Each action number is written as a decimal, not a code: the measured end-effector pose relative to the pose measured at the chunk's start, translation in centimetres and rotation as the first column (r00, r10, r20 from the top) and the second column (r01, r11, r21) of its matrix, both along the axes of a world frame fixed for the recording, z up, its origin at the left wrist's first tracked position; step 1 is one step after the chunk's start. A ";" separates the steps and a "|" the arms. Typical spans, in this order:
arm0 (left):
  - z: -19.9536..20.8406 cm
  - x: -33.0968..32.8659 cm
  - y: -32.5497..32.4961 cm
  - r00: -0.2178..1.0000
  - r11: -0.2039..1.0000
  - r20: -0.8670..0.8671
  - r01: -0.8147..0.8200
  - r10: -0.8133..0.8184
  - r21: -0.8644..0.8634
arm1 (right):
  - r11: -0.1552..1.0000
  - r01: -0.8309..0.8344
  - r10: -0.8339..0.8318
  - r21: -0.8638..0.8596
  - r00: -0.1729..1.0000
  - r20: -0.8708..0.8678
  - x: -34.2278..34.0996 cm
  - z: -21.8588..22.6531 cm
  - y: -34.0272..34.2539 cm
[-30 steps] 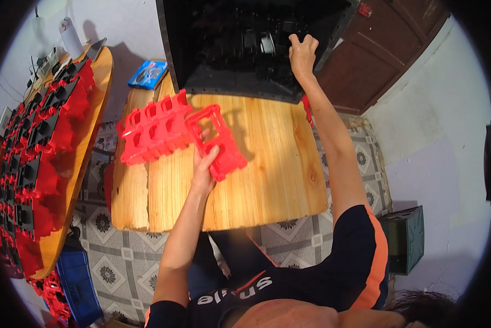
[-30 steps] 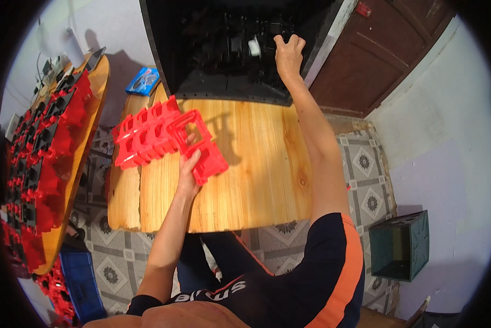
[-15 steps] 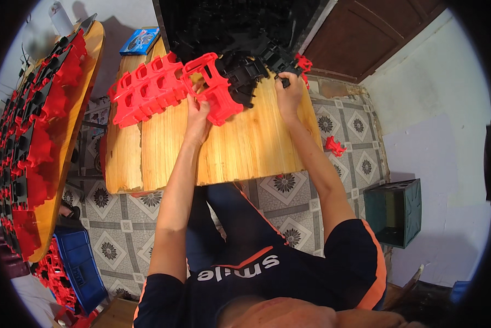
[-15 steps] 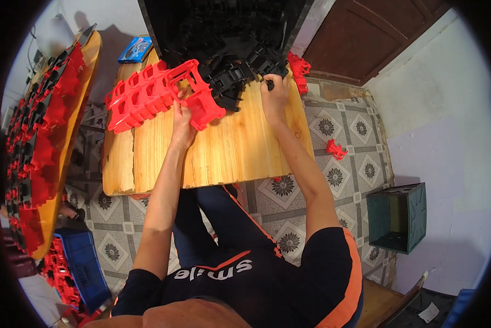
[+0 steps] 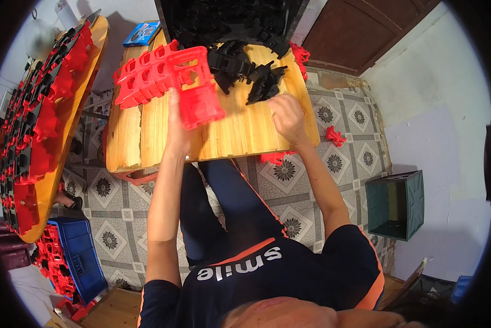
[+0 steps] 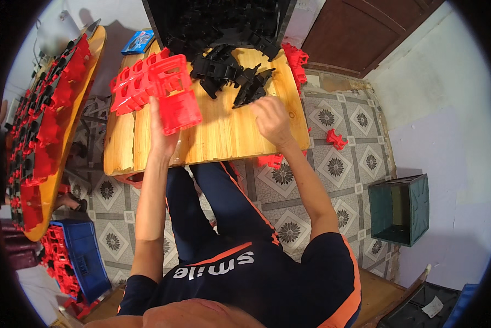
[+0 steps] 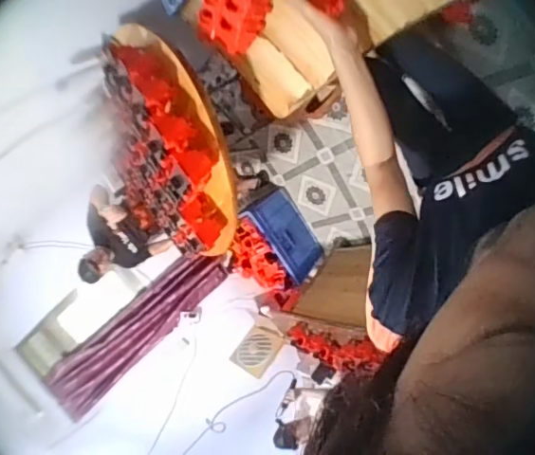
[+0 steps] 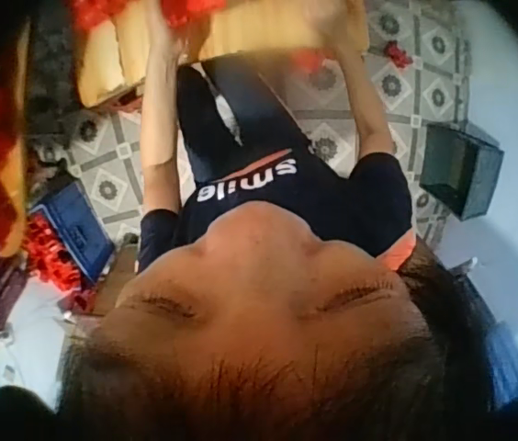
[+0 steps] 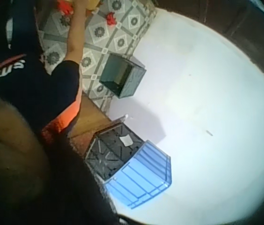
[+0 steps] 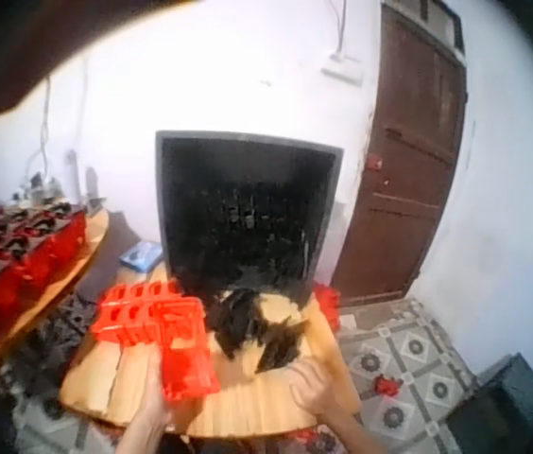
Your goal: Assembling black plastic components into red plastic housings on a workshop table.
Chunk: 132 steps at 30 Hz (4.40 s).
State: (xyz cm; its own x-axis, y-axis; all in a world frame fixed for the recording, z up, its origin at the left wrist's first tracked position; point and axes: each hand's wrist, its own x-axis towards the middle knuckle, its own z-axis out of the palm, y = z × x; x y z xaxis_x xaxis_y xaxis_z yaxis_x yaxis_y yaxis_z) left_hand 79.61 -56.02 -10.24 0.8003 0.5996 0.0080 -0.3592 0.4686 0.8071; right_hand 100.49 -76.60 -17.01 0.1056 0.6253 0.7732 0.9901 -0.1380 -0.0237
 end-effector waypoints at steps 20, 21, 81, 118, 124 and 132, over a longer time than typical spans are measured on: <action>-5.7 -13.5 -8.5 0.980 0.916 -0.043 -0.198 0.195 -0.349 | 0.981 -0.046 0.192 0.190 0.408 -0.893 -0.3 -1.8 -4.9; -5.9 -13.8 -8.7 0.978 0.913 -0.042 -0.207 0.205 -0.353 | 0.993 -0.030 0.117 0.119 0.517 -0.848 -1.2 -1.6 -5.1; -2.8 -13.5 -10.1 0.945 0.945 0.081 -0.321 0.316 0.068 | 0.790 -0.560 0.201 0.252 -0.152 -0.968 -19.8 7.0 6.2; 3.8 -25.2 -7.0 0.373 -0.119 0.312 -0.458 0.874 0.881 | 0.386 -0.775 0.409 0.500 -0.342 -0.846 -26.0 7.0 11.6; 7.1 -49.7 -5.8 -0.548 -0.566 0.159 -0.817 0.821 0.110 | 0.350 -0.911 0.235 0.217 -0.138 -0.962 -26.3 4.4 11.8; 4.3 -75.8 -13.4 -0.656 -0.679 -0.179 -0.720 0.733 -0.143 | 0.377 -0.924 -0.015 0.056 -0.067 -0.998 -25.4 1.2 10.5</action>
